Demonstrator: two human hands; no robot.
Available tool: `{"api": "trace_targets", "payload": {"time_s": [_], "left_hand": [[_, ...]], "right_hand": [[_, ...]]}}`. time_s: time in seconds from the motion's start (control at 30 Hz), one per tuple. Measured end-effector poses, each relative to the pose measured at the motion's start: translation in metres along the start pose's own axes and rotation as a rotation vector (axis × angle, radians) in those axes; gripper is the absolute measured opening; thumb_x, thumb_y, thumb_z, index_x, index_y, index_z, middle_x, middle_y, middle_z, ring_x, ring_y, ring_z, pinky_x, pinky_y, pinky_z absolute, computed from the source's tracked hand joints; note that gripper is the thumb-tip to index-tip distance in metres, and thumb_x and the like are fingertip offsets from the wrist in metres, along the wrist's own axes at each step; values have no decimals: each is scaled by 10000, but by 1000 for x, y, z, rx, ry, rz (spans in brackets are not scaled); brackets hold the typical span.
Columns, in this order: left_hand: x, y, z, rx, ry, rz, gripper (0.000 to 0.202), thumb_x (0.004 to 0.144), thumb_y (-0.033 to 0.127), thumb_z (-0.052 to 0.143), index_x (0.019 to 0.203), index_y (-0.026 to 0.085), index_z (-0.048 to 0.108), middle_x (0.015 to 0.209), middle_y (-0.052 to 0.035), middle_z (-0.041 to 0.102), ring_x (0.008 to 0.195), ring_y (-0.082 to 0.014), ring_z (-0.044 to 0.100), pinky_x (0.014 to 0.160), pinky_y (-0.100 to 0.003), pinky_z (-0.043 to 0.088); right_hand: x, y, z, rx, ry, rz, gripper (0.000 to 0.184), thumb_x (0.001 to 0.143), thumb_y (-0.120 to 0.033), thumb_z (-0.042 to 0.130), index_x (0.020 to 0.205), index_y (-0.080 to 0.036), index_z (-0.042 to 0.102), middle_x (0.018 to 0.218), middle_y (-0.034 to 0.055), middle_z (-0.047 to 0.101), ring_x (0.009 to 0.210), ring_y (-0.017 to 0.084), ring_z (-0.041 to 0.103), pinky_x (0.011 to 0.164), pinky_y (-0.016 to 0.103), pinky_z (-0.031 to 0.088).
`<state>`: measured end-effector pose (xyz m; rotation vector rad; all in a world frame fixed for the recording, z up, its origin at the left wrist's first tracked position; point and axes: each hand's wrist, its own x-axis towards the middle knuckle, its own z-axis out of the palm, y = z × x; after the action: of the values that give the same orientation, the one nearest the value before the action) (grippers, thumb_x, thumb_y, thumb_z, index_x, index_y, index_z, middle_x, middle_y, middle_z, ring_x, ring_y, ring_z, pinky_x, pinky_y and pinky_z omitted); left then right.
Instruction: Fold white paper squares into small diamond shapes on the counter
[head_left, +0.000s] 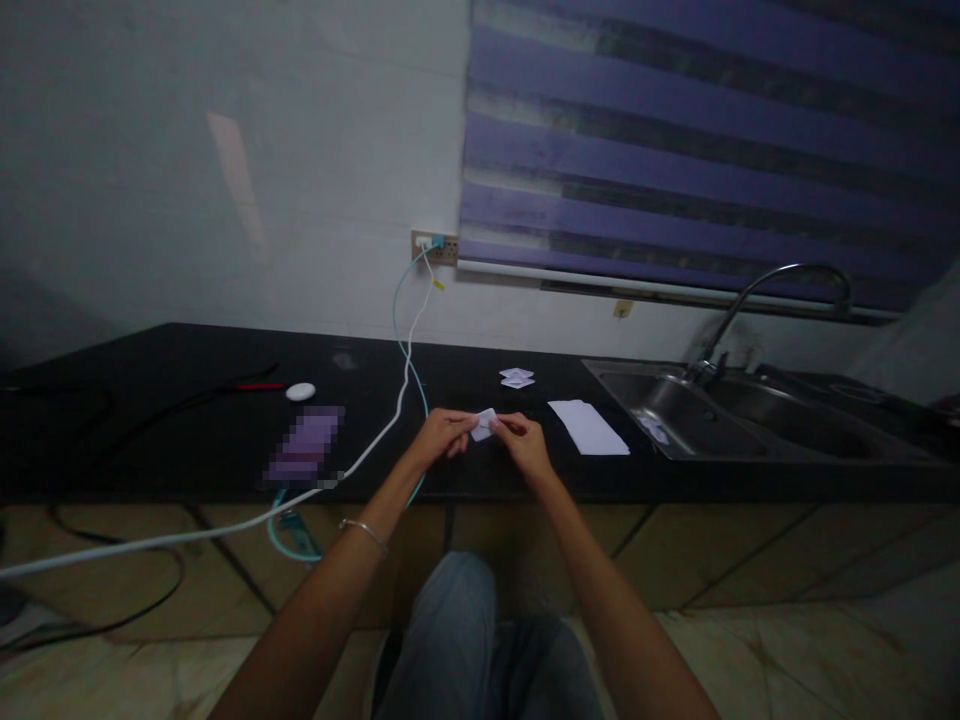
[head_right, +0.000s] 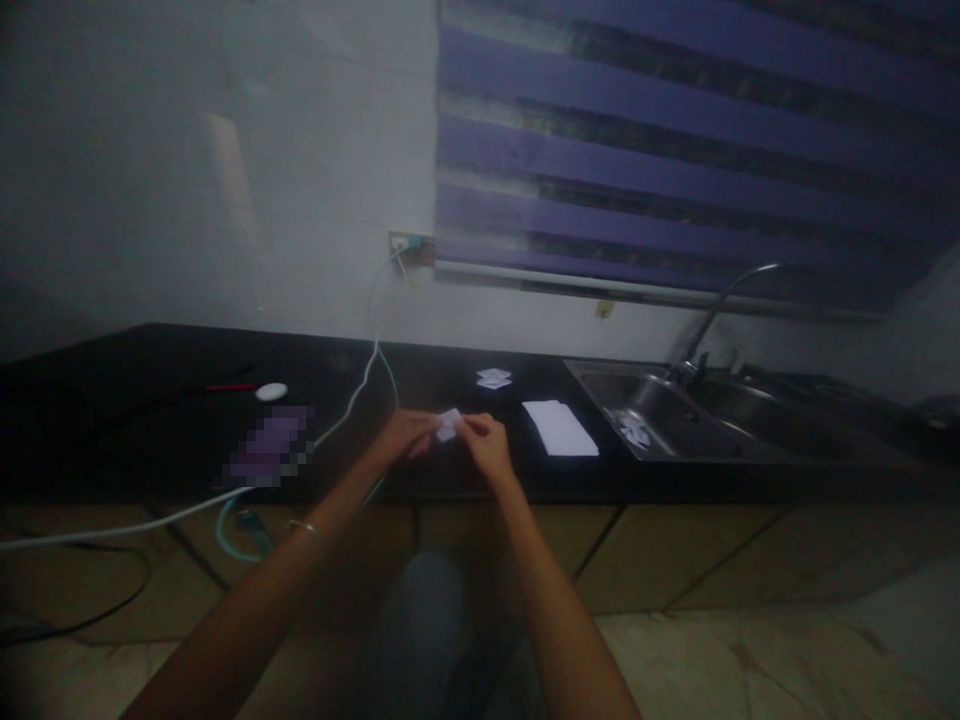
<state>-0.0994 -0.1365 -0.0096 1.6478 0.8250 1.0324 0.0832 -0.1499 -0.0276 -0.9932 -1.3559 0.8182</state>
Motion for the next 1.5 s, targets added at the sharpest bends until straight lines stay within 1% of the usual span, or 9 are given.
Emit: {"api": "trace_targets", "payload": {"time_s": [0.1,0.2,0.4,0.57,0.67,0.83,1.03,1.2,1.5], "left_hand": [[4,-4,0,-93,-7,-25,495,773,516,628,1014,87,681,716,-92,696,447,-103,565,393,-187,278],[8,-6,1,-194,12,-60,488,771,526,627,974,86,683,876,-149,712,623,-152,653,446,-182,344],[8,-8,0,-93,145,-17,358,702,442,713,823,107,681,737,-69,697,629,-141,618,515,-200,404],[9,-15,0,-127,122,8,506,628,356,779,1045,124,611,775,-51,714,672,-170,650,617,-247,469],[8,-13,1,-127,96,-1,434,634,353,770,971,113,638,769,-66,721,689,-185,660,656,-268,481],[3,-1,2,-78,112,-19,253,638,329,728,763,112,690,660,-39,690,576,-150,612,508,-216,399],[2,4,3,-169,93,-31,292,659,300,678,861,93,720,621,-55,685,535,-154,612,455,-211,337],[0,5,3,-176,104,-41,332,675,284,686,934,82,736,640,-70,702,558,-164,618,467,-221,336],[2,5,4,-170,117,-57,321,682,280,686,929,81,737,639,-82,709,551,-166,620,446,-217,317]], "right_hand": [[-1,-2,0,-26,17,53,384,684,-449,710,904,-138,754,714,58,696,545,146,565,480,252,427],[-4,-7,1,25,-42,100,440,710,-477,688,973,-127,734,650,44,679,445,116,514,417,240,402],[-6,-10,1,99,-171,143,450,695,-489,699,985,-146,719,833,86,713,643,168,647,493,240,498],[-4,-8,0,140,-140,127,524,705,-466,696,1122,-153,655,708,40,692,591,148,630,503,237,504],[-4,-5,0,152,-127,134,595,677,-417,734,1197,-158,607,673,22,688,555,145,618,502,242,496],[-3,-3,-1,133,-108,142,451,649,-415,752,994,-127,715,712,66,711,541,165,612,516,283,497],[-2,-2,-1,211,-2,219,441,596,-375,786,964,-139,728,690,59,714,516,175,612,527,312,509],[-2,-3,-2,245,-5,238,439,600,-365,787,971,-137,731,682,61,713,541,178,626,567,323,531],[-1,-2,-2,267,3,216,387,611,-351,789,927,-132,745,862,90,730,653,168,642,631,310,533]]}}
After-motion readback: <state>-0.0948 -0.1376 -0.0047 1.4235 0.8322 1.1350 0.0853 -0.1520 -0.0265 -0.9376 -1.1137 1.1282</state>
